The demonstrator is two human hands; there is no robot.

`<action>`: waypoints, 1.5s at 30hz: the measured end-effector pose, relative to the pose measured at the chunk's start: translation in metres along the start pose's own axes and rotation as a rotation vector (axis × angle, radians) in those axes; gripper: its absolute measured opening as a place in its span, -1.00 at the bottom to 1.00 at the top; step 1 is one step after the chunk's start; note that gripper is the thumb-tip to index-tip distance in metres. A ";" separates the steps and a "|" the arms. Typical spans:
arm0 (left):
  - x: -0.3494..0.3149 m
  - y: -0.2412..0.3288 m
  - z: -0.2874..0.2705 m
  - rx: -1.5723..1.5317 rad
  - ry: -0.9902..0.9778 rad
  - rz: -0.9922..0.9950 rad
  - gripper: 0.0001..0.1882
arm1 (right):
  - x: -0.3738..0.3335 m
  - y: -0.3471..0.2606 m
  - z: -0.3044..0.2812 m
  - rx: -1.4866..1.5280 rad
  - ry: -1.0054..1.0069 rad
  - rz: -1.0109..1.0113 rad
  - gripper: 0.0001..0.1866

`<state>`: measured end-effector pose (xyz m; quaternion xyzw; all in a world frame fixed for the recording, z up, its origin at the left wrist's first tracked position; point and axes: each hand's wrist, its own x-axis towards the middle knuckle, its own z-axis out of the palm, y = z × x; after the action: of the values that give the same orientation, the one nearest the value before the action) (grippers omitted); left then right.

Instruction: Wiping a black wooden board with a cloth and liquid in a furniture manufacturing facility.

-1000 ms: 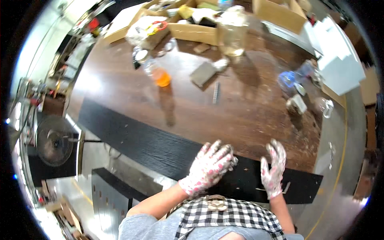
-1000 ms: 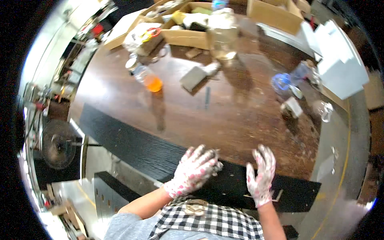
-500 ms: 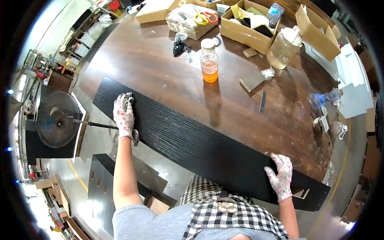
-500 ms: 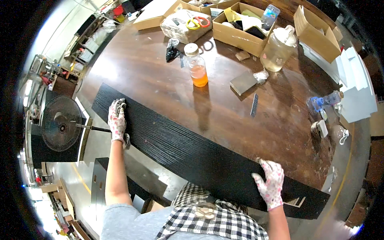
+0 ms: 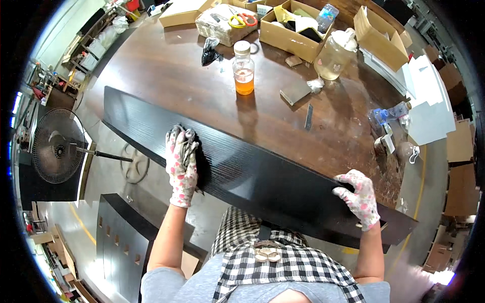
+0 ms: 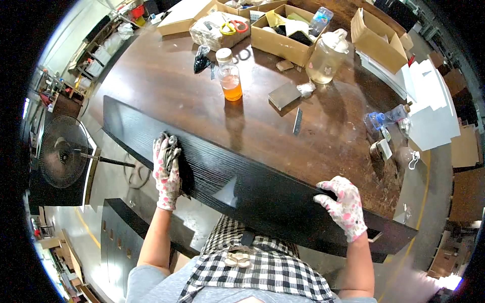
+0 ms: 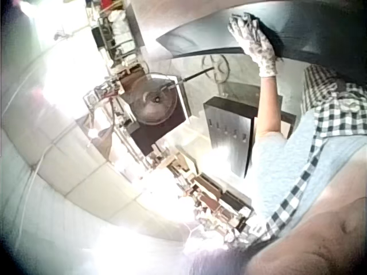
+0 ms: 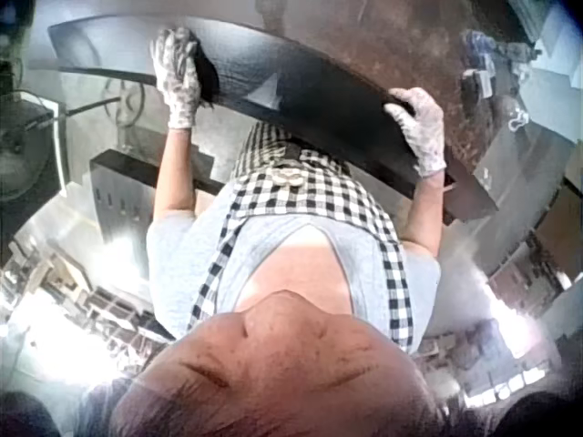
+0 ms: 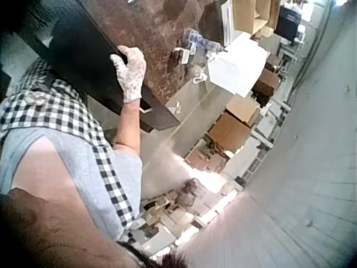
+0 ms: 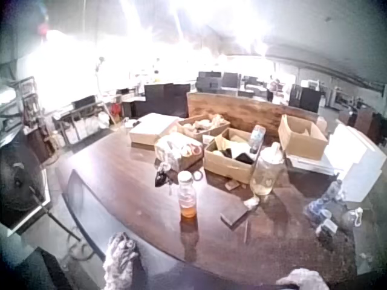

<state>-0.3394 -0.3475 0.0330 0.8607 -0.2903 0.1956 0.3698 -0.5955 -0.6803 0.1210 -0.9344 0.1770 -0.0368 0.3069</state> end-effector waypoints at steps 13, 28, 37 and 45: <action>-0.003 0.177 0.006 -0.113 -0.225 0.510 -0.52 | -0.048 -0.044 -0.006 -0.356 0.180 -0.334 -0.66; 0.048 -0.010 -0.044 0.045 0.184 0.154 -0.67 | -0.063 -0.040 0.015 -0.263 0.240 -0.276 -0.67; 0.145 -0.264 -0.126 -0.241 0.454 -0.112 -0.61 | -0.063 -0.056 0.013 -0.506 0.185 -0.178 -0.69; 0.166 -0.245 -0.135 0.148 0.343 0.058 -0.78 | -0.061 -0.030 0.029 -0.648 0.335 -0.204 -0.48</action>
<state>-0.0724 -0.1679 0.0842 0.8308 -0.2324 0.3710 0.3436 -0.6382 -0.6198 0.1177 -0.9769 0.1330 -0.1617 -0.0430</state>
